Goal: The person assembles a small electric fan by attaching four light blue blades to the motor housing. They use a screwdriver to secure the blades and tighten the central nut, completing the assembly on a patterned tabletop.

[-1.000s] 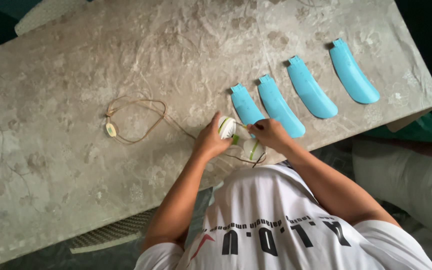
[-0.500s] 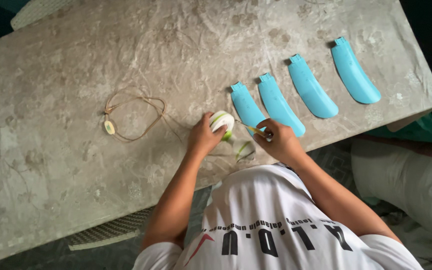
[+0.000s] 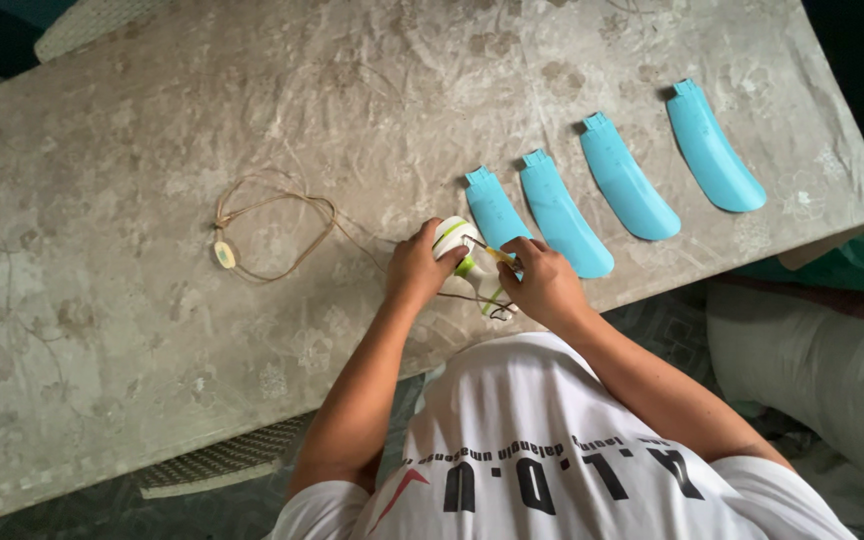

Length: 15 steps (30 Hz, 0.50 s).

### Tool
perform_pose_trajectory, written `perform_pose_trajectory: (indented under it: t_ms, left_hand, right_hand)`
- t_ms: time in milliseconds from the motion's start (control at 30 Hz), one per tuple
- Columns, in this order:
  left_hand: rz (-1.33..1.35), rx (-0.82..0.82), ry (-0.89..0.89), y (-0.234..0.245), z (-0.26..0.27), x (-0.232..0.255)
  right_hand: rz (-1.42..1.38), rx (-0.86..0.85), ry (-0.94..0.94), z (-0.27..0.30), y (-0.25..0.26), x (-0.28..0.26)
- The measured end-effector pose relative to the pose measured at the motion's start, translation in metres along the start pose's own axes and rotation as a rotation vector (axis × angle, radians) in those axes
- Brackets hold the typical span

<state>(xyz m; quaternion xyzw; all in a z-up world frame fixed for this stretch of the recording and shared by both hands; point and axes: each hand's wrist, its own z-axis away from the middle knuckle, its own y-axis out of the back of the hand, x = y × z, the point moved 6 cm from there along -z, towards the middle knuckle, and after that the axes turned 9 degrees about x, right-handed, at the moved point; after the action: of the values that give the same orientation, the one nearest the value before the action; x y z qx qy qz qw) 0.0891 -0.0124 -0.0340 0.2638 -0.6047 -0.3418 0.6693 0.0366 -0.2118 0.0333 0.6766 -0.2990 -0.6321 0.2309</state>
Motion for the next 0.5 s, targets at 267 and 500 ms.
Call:
perform_pose_trajectory:
  t_ms: [267,500]
  left_hand:
    - [0.073,-0.008,0.066,0.0,0.005,-0.004]
    - [0.092,-0.015,0.047,-0.006,0.007,-0.006]
  right_hand:
    - [0.073,-0.016,0.054,0.003,0.003,-0.011]
    - [0.116,-0.051,0.032,0.003,0.005,-0.014]
